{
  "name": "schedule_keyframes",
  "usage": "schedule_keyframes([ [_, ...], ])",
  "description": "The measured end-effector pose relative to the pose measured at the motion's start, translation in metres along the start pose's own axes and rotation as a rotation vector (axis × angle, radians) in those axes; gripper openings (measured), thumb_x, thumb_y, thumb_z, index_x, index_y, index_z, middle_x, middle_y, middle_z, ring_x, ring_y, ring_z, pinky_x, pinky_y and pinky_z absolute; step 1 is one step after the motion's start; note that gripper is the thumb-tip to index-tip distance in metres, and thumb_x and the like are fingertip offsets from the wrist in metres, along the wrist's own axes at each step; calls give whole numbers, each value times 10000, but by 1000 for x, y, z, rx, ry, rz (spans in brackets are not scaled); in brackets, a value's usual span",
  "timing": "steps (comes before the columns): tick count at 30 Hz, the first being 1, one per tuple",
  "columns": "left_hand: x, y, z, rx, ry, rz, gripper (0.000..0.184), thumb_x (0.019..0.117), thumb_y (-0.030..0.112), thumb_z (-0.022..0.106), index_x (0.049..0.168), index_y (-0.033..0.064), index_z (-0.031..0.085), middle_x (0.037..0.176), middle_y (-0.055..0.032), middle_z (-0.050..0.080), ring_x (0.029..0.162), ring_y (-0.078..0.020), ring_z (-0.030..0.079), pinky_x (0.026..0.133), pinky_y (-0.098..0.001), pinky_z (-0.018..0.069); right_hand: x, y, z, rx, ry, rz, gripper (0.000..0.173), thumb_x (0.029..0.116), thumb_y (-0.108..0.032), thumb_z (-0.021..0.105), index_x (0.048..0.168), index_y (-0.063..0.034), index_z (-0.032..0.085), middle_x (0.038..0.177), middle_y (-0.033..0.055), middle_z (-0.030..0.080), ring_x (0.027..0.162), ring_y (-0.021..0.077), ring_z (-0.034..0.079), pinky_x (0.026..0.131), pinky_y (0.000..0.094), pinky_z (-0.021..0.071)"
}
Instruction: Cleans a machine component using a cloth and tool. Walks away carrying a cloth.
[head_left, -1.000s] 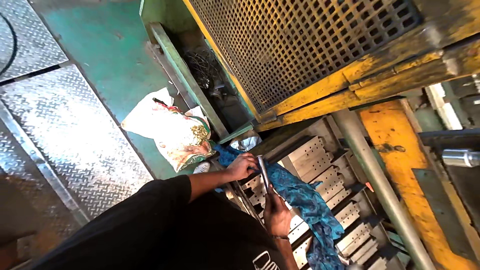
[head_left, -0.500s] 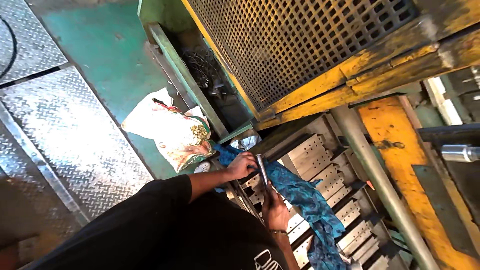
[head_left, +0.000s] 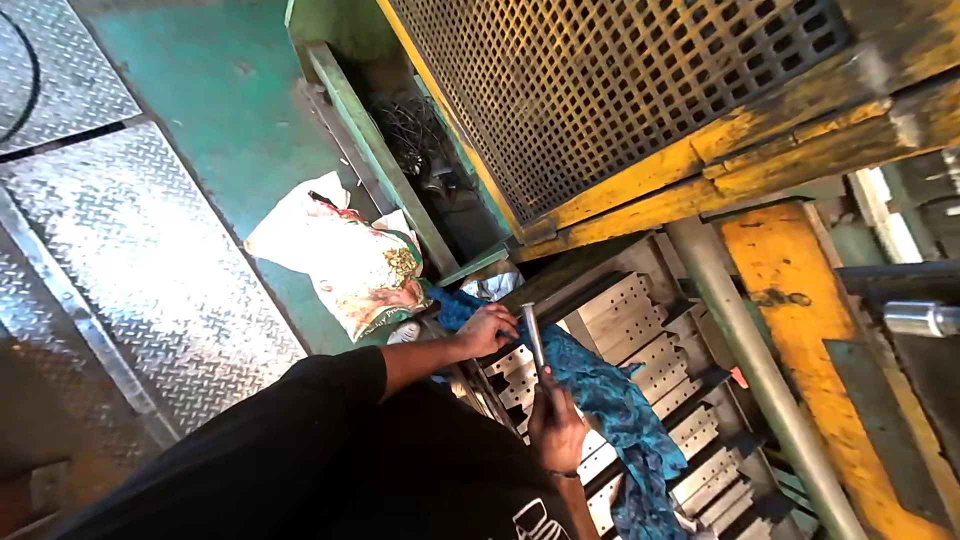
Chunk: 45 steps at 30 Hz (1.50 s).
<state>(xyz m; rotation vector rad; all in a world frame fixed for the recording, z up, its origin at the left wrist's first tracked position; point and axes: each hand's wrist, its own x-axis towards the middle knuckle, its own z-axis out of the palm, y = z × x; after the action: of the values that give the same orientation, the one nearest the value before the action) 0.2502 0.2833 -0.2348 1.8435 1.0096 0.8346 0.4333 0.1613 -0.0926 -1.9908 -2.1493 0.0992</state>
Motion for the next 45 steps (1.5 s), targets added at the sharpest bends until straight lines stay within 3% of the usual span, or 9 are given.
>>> schedule_keyframes([
  [3, 1, 2, -1, 20, -17, -10, 113, 913, 197, 739, 995, 210, 817, 1163, 44, 742, 1319, -176, 552, 1169, -422, 405, 1, 3, 6, -109, -108, 84, 352, 992, -262, 565, 1310, -255, 717, 959, 100, 752, 690, 287, 722, 553, 512, 581],
  [8, -1, 3, -2, -7, -18, -30, 147, 915, 172, 740, 1034, 203, 820, 1279, 28, 712, 1348, -197, 538, 1174, -449, 398, 0, -3, 0, -5, 9, 11, 337, 990, -232, 569, 1279, -161, 729, 976, 95, 741, 676, 233, 706, 539, 446, 582],
  [11, -1, 6, -2, 0, -33, -50, 133, 921, 180, 734, 1025, 197, 815, 1242, 23, 723, 1349, -198, 534, 1173, -443, 401, 0, 2, 7, -88, -106, 107, 357, 990, -249, 569, 1316, -225, 710, 992, 105, 751, 702, 291, 725, 565, 517, 585],
  [16, -2, 1, 0, -8, -8, -21, 150, 920, 171, 727, 1031, 208, 821, 1270, 32, 714, 1340, -196, 543, 1165, -449, 405, -3, -3, 0, -8, 37, 1, 326, 993, -230, 567, 1262, -164, 739, 981, 86, 741, 673, 215, 704, 529, 429, 577],
  [26, 0, 0, 0, -2, -29, -41, 142, 927, 200, 727, 1036, 214, 818, 1271, 37, 713, 1351, -189, 531, 1172, -433, 399, -2, -1, 8, -60, -3, 47, 346, 990, -229, 564, 1296, -201, 723, 997, 99, 739, 663, 255, 707, 510, 464, 572],
  [30, -1, 2, 2, 30, -21, -52, 136, 919, 204, 729, 1027, 238, 804, 1225, 68, 718, 1339, -166, 531, 1150, -432, 423, 17, 1, 3, -35, -116, 141, 350, 981, -246, 606, 1313, -240, 715, 990, 87, 771, 762, 281, 744, 638, 541, 601],
  [35, -1, 12, -10, 33, 35, 59, 147, 910, 110, 691, 1009, 179, 776, 1180, 29, 724, 1285, -161, 575, 1148, -399, 433, 31, -20, -33, 162, 98, 45, 340, 992, -233, 605, 1296, -131, 717, 1064, 52, 768, 828, 142, 736, 699, 379, 621],
  [40, -6, 21, -18, 125, -26, 81, 422, 933, 109, 693, 1339, 210, 640, 1290, 35, 685, 1289, -156, 579, 1165, -389, 425, 39, -38, -50, 234, 188, -14, 313, 988, -215, 640, 1255, -78, 730, 1015, 66, 751, 799, 108, 711, 679, 301, 613],
  [45, -8, 6, -4, 141, 50, 221, 220, 927, 73, 665, 1090, 180, 768, 1163, 28, 731, 1253, -160, 601, 1165, -376, 416, 18, -12, -11, -57, 48, 44, 343, 1000, -227, 575, 1310, -185, 716, 980, 94, 736, 712, 236, 715, 553, 440, 588],
])
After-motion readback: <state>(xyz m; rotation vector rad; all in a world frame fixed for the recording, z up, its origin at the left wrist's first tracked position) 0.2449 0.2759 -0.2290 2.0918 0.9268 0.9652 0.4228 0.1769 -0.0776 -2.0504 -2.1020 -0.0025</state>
